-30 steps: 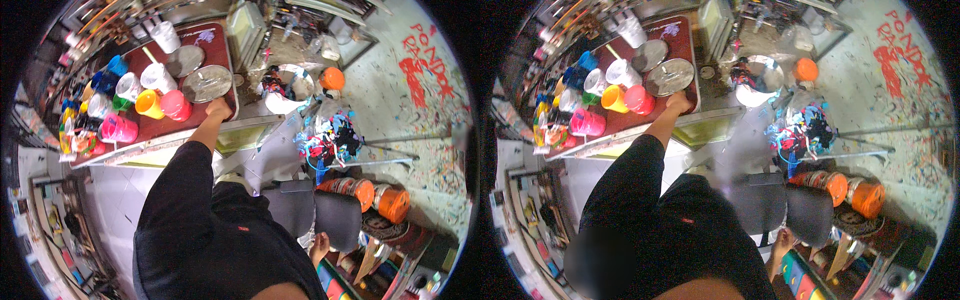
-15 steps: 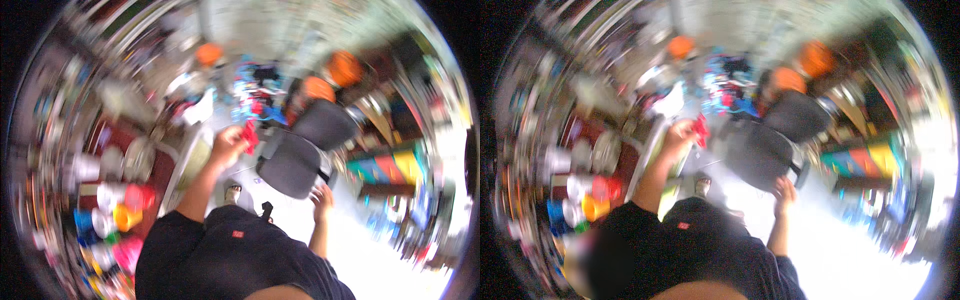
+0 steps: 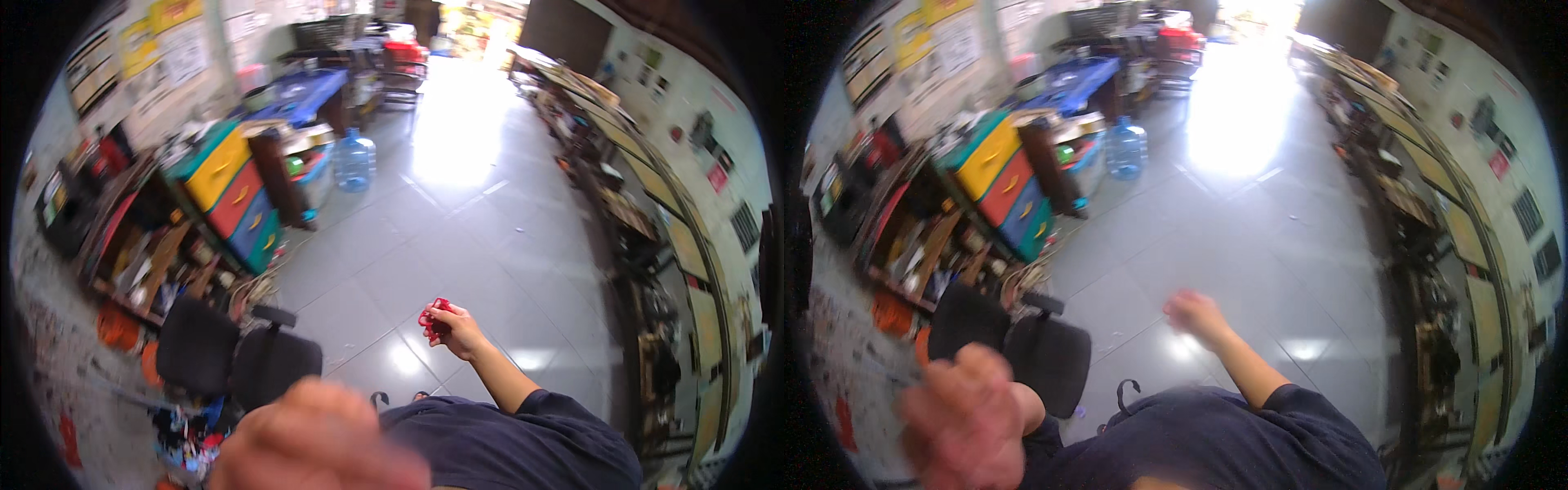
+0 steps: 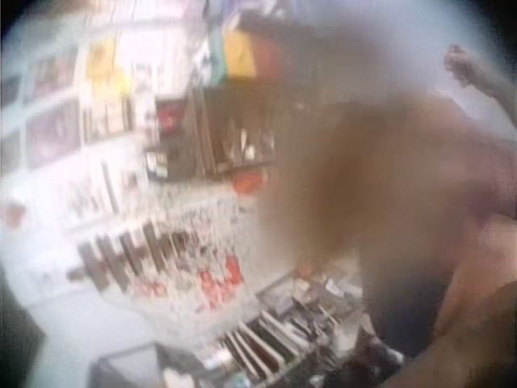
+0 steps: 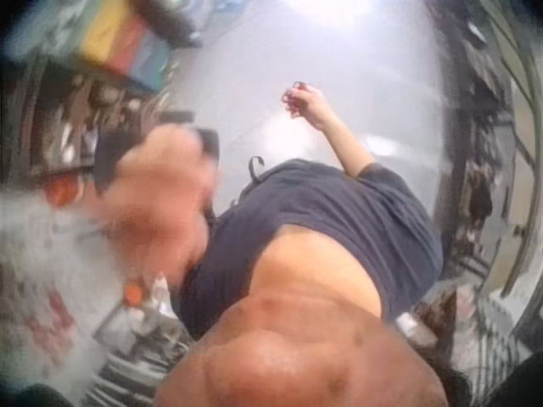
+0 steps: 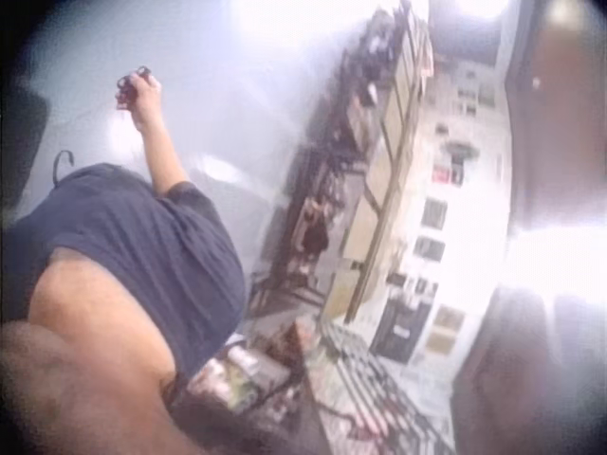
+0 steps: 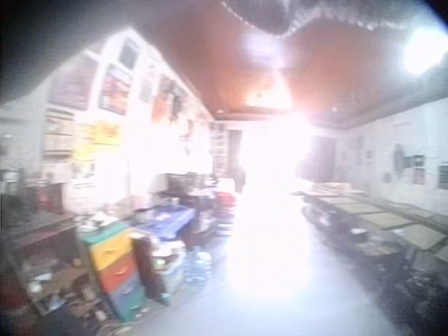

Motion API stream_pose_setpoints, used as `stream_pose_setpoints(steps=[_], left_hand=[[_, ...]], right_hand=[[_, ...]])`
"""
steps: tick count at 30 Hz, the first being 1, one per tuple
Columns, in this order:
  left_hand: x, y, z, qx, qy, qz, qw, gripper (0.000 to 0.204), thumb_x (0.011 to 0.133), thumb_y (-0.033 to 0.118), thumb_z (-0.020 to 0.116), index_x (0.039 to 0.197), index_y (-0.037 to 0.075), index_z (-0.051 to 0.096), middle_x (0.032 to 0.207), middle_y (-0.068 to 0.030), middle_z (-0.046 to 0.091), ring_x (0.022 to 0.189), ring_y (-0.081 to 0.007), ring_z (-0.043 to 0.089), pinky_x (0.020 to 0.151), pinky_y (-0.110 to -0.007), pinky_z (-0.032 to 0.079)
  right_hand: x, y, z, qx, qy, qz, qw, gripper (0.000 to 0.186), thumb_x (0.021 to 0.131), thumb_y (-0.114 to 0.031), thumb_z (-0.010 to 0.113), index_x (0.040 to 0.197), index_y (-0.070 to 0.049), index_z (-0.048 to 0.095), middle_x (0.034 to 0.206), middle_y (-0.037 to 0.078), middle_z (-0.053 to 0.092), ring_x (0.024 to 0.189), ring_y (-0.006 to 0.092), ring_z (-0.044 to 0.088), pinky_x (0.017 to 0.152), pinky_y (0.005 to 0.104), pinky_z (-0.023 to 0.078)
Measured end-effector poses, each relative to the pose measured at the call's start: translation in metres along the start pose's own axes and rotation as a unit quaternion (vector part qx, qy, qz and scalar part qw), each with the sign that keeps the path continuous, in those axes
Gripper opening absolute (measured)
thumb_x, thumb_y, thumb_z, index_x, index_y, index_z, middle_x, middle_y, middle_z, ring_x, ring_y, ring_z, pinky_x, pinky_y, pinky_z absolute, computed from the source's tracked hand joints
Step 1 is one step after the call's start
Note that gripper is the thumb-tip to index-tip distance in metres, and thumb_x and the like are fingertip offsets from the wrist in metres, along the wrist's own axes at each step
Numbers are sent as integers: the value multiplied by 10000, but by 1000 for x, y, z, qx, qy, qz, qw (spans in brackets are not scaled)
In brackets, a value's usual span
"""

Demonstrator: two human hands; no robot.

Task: The person uses a squeegee to apply ink through a screen printing frame onto a pink t-shirt. They then use a red cloth to wipe excess ink from the shirt and a heat gun to dry the printed area. Finally, the t-shirt is placed on a heat press machine.

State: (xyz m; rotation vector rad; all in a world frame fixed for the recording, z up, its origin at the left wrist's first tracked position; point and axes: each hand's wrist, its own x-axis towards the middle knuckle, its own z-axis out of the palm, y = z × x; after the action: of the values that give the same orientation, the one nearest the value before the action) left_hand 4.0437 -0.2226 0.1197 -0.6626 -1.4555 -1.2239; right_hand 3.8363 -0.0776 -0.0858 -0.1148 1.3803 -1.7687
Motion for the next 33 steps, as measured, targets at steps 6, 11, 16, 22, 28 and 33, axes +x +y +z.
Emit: stream_pose_setpoints(steps=[6, 11, 16, 22, 28, 33], left_hand=[[68, -92, 131, -375, 18, -69, 924, 68, 752, 63, 614, 793, 105, 580, 854, 57, 599, 727, -81, 519, 647, -270, 359], [100, -215, 194, -537, -17, -65, 841, 151, 756, 56, 604, 625, 114, 554, 675, 61, 585, 612, -72, 504, 551, -225, 342], [127, -343, 223, -559, -59, -112, 819, 145, 774, 75, 583, 636, 112, 555, 680, 42, 573, 638, -81, 506, 575, -234, 359], [195, -521, 269, -573, -113, -145, 799, 146, 796, 98, 557, 650, 108, 556, 685, 19, 559, 670, -92, 507, 603, -245, 378], [221, -697, 355, -623, -120, -201, 746, 112, 805, 112, 541, 695, 96, 531, 737, -4, 500, 731, -124, 475, 645, -269, 383], [175, -872, 540, -455, 27, -295, 840, 173, 684, -41, 520, 849, -8, 557, 807, -120, 561, 755, -223, 544, 715, -293, 423]], right_hand=[[-14, -53, -132, 60, 145, -52, 986, 175, 837, -231, 539, 909, -72, 546, 822, 31, 570, 702, 139, 549, 595, 285, 461], [36, -102, -201, 82, 178, -58, 979, 158, 846, -206, 542, 924, -69, 542, 824, 37, 586, 683, 140, 566, 564, 278, 478], [133, -169, -281, 113, 175, -133, 969, 191, 850, -178, 559, 975, -36, 540, 812, 72, 617, 643, 150, 604, 496, 267, 514], [229, -261, -390, 126, 284, -112, 944, 194, 849, -177, 560, 976, -32, 540, 817, 77, 619, 644, 156, 607, 500, 273, 516], [254, -318, -517, 200, 410, -140, 879, 187, 843, -164, 552, 978, -38, 522, 828, 100, 622, 649, 184, 611, 529, 304, 528], [309, -368, -654, 237, 468, -209, 825, 179, 858, -170, 523, 994, -53, 522, 900, 120, 615, 780, 201, 613, 603, 346, 534]])
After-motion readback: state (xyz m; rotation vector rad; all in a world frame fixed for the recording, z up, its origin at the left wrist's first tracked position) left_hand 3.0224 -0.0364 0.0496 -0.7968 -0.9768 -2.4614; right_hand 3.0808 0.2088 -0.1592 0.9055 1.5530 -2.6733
